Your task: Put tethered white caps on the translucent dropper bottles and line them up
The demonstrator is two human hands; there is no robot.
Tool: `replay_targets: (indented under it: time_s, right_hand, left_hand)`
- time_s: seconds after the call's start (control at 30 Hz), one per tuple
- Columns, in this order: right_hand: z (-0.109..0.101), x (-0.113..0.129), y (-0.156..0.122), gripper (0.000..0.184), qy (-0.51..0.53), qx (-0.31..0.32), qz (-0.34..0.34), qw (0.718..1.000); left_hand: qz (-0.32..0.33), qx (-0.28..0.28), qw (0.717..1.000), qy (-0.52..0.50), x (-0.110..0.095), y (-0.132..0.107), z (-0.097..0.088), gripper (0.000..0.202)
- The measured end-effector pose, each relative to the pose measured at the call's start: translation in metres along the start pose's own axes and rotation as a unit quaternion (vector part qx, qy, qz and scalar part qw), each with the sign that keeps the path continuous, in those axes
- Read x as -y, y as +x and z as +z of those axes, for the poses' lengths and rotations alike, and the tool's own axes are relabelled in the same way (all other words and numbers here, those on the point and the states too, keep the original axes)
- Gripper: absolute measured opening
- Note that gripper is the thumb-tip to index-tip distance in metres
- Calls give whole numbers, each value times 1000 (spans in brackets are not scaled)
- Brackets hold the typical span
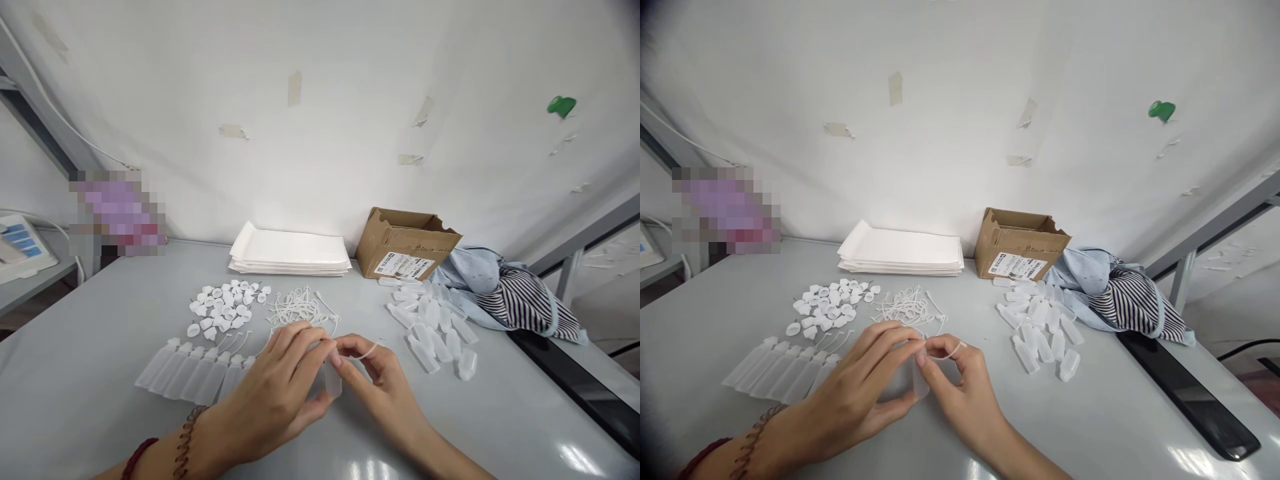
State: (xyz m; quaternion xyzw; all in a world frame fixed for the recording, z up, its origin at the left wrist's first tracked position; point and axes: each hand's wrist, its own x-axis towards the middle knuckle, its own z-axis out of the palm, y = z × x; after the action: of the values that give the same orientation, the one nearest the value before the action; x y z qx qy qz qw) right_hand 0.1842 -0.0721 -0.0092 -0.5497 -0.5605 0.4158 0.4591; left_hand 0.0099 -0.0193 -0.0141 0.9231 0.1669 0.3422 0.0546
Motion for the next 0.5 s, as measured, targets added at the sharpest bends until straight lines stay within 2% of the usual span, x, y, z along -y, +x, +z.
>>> replay_targets:
  time_s: [0.13,0.23,0.37,0.5]
  right_hand:
    - [-4,4,0,21,-41,-1,1,999]
    - [-6,5,1,22,-47,4,27,999]
    - [-7,6,2,24,10,29,66,997]
    - [-5,5,2,24,79,57,73,993]
  left_hand:
    - [0,4,1000,-11,0,-3,1,39]
    - [-14,9,999,-28,-1,-5,2,41]
    - [-38,22,998,-52,-2,-7,3,49]
    - [-45,50,995,-74,-2,-7,2,50]
